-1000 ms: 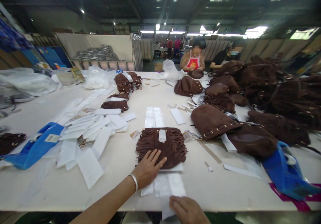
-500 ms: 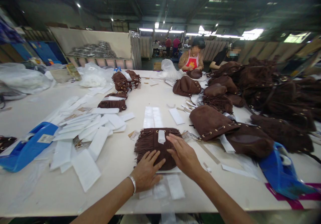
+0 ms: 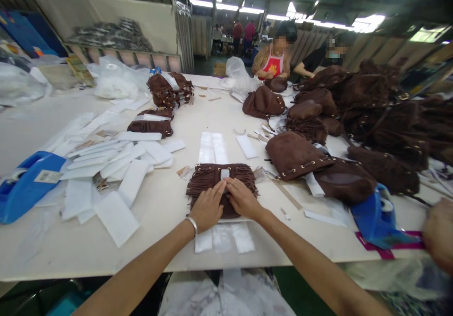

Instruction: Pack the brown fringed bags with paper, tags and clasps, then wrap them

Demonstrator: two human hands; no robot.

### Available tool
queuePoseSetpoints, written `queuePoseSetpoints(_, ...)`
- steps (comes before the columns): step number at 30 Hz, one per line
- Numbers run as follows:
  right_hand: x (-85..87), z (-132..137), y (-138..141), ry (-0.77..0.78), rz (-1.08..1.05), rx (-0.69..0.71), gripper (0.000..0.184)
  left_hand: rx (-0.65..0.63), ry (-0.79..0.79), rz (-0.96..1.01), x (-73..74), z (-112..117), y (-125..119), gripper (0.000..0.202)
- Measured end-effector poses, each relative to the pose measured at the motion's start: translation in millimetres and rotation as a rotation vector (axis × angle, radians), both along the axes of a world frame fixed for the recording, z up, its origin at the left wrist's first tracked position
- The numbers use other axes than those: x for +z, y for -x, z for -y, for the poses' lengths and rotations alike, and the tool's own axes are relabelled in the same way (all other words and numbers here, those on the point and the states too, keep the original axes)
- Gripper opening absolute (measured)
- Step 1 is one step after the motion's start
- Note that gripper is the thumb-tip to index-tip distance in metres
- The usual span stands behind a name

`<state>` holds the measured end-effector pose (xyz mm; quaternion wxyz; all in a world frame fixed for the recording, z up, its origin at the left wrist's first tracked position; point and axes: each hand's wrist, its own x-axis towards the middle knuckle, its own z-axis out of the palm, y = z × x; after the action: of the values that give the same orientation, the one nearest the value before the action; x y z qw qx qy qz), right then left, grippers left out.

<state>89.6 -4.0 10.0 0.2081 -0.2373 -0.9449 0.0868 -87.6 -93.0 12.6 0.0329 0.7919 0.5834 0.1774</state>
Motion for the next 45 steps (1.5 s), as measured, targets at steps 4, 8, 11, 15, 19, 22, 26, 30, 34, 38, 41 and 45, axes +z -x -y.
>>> queuePoseSetpoints(4, 14.3, 37, -20, 0.071, -0.063, -0.085, 0.048, -0.07, 0.037, -0.095, 0.5, -4, 4, 0.073)
queuePoseSetpoints(8, 24.2, 116, -66, 0.05, 0.085, -0.053, 0.05, -0.089, 0.017, -0.131, -2.2, -3, 6, 0.062)
queuePoseSetpoints(11, 9.3, 163, -89, -0.049, 0.227, 0.158, 0.057, -0.08, 0.006, -0.145, -3.4, -2, 5, 0.061)
queuePoseSetpoints(15, -26.3, 182, -82, -0.196, 0.138, 0.145, 0.031, -0.072, -0.004, -0.167, -2.1, -1, 3, 0.059)
queuePoseSetpoints(19, -40.3, 183, -67, -0.191, 0.013, 0.141, 0.013, -0.067, -0.023, -0.196, 0.7, 1, 1, 0.058)
queuePoseSetpoints(22, -28.0, 185, -65, -0.154, -0.019, 0.121, 0.013, -0.06, -0.038, -0.204, 1.4, 2, 1, 0.058)
queuePoseSetpoints(26, -6.0, 187, -63, -0.145, -0.058, 0.11, 0.014, -0.052, -0.054, -0.197, 1.9, 3, 0, 0.058)
queuePoseSetpoints(30, -12.0, 187, -58, -0.18, -0.188, 0.112, 0.012, -0.039, -0.033, -0.186, 4.5, 4, 0, 0.059)
queuePoseSetpoints(34, -5.7, 173, -56, -0.118, -0.248, 0.215, 0.012, -0.031, 0.036, -0.17, 7.1, 4, 0, 0.062)
queuePoseSetpoints(38, 55.1, 120, -40, 0.337, -0.153, 0.219, 0.014, -0.019, 0.084, -0.13, 9.5, 4, 0, 0.06)
queuePoseSetpoints(41, 85.6, 57, -14, 0.528, -0.222, 0.038, 0.014, -0.028, 0.129, -0.09, 12.9, 3, 0, 0.055)
queuePoseSetpoints(45, 59.6, -11, 20, 0.569, -0.309, -0.249, 0.018, -0.04, 0.164, -0.055, 18.2, 1, 2, 0.03)
